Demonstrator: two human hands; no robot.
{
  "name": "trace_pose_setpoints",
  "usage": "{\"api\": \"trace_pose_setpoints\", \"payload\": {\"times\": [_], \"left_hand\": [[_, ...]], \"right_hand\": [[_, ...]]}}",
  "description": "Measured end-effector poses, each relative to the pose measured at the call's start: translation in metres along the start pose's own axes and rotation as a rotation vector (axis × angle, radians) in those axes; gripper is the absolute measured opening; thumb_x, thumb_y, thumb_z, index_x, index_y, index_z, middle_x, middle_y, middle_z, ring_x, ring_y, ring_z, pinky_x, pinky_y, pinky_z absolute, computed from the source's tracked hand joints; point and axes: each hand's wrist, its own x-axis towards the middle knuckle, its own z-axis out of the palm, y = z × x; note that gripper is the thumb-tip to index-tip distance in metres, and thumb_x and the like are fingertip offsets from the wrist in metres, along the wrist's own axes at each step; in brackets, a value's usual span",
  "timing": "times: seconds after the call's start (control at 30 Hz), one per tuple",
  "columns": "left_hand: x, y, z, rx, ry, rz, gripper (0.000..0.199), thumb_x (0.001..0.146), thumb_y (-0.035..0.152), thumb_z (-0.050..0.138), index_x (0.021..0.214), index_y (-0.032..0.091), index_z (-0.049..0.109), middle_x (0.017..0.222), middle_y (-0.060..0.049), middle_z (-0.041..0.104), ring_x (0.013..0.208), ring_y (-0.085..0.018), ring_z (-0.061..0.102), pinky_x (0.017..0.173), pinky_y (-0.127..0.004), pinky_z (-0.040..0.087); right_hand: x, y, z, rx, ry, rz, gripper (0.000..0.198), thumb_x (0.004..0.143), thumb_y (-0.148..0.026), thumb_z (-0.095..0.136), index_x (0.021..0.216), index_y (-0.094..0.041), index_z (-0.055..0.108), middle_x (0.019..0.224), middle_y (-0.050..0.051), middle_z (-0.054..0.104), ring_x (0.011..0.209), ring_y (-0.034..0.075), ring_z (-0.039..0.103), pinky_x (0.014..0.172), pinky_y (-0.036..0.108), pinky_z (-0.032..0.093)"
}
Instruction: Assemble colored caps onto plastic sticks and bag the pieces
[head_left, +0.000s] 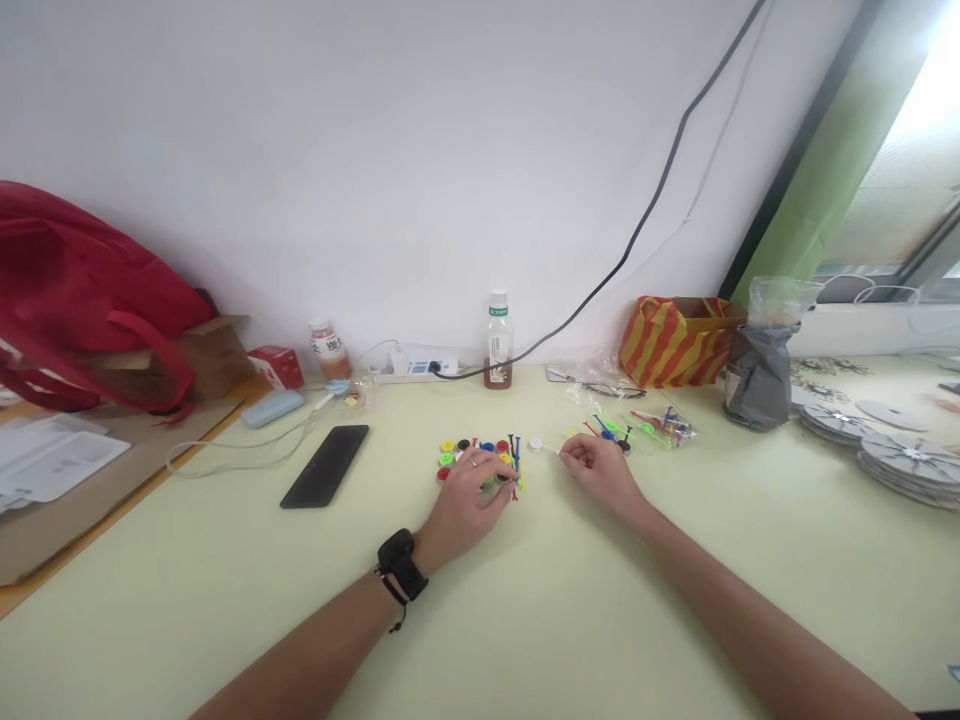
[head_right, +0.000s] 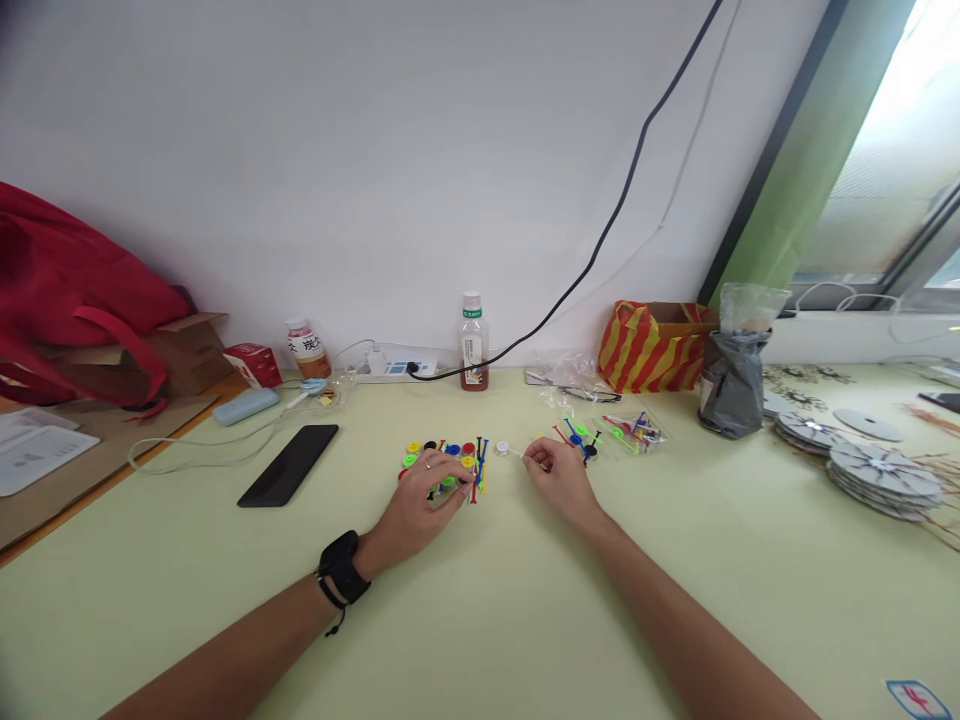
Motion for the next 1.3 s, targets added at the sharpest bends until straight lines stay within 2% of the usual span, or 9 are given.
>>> {"api": "trace_pose_setpoints", "payload": {"times": [0.2, 0.33, 0.53, 0.83, 1.07, 1.23, 1.3], "left_hand": [[-0.001, -0.002, 0.000, 0.015, -0.018, 0.018, 0.017, 0.093, 0.011, 0.060, 0.094, 0.025, 0.068, 0.097, -0.002, 0.073, 0.102, -0.022, 0.063, 0.099, -0.042, 0.047], [-0.002, -0.002, 0.000, 0.013, -0.025, 0.021, 0.017, 0.093, 0.010, 0.059, 0.095, 0.025, 0.068, 0.098, -0.002, 0.073, 0.103, -0.022, 0.062, 0.101, -0.043, 0.046], [-0.003, -0.003, 0.001, 0.011, -0.030, 0.025, 0.016, 0.093, 0.011, 0.060, 0.095, 0.025, 0.067, 0.097, -0.002, 0.073, 0.102, -0.023, 0.062, 0.101, -0.044, 0.046], [-0.002, -0.003, 0.002, 0.031, -0.025, 0.025, 0.016, 0.094, 0.013, 0.059, 0.099, 0.025, 0.068, 0.101, -0.003, 0.074, 0.104, -0.024, 0.063, 0.103, -0.046, 0.046], [-0.002, -0.001, 0.002, 0.037, -0.040, -0.007, 0.014, 0.095, 0.018, 0.062, 0.104, 0.026, 0.068, 0.105, -0.003, 0.074, 0.111, -0.025, 0.060, 0.104, -0.046, 0.046], [-0.003, -0.001, 0.002, 0.051, -0.039, 0.002, 0.015, 0.095, 0.018, 0.062, 0.106, 0.027, 0.069, 0.105, -0.003, 0.074, 0.110, -0.025, 0.062, 0.102, -0.046, 0.047], [-0.003, -0.002, 0.002, 0.051, -0.037, 0.003, 0.016, 0.095, 0.018, 0.061, 0.106, 0.026, 0.069, 0.105, -0.003, 0.074, 0.110, -0.025, 0.062, 0.103, -0.046, 0.047]], "right_hand": [[-0.001, -0.002, 0.000, 0.003, 0.044, -0.034, 0.015, 0.083, -0.032, 0.062, 0.082, -0.019, 0.068, 0.075, 0.005, 0.069, 0.067, 0.019, 0.062, 0.061, 0.029, 0.048], [-0.001, -0.002, 0.001, -0.050, 0.049, -0.023, 0.013, 0.081, -0.030, 0.061, 0.078, -0.019, 0.068, 0.072, 0.005, 0.068, 0.065, 0.019, 0.062, 0.059, 0.029, 0.047], [0.001, 0.000, 0.000, -0.011, 0.070, -0.009, 0.014, 0.081, -0.031, 0.062, 0.079, -0.019, 0.068, 0.074, 0.005, 0.070, 0.066, 0.018, 0.063, 0.060, 0.029, 0.047], [0.001, 0.000, -0.006, -0.069, -0.023, -0.013, 0.009, 0.075, -0.022, 0.059, 0.074, -0.020, 0.067, 0.068, 0.003, 0.068, 0.064, 0.018, 0.063, 0.058, 0.028, 0.046], [-0.002, -0.009, -0.018, -0.053, -0.083, -0.026, 0.008, 0.076, -0.025, 0.062, 0.073, -0.020, 0.067, 0.068, 0.003, 0.067, 0.063, 0.018, 0.060, 0.057, 0.028, 0.044], [0.000, -0.006, -0.018, -0.032, 0.027, -0.031, 0.010, 0.080, -0.030, 0.063, 0.078, -0.021, 0.067, 0.071, 0.003, 0.066, 0.064, 0.019, 0.060, 0.057, 0.029, 0.046], [0.001, -0.004, -0.017, -0.042, 0.031, -0.028, 0.010, 0.080, -0.030, 0.063, 0.077, -0.021, 0.067, 0.071, 0.004, 0.067, 0.065, 0.019, 0.061, 0.057, 0.029, 0.046]]}}
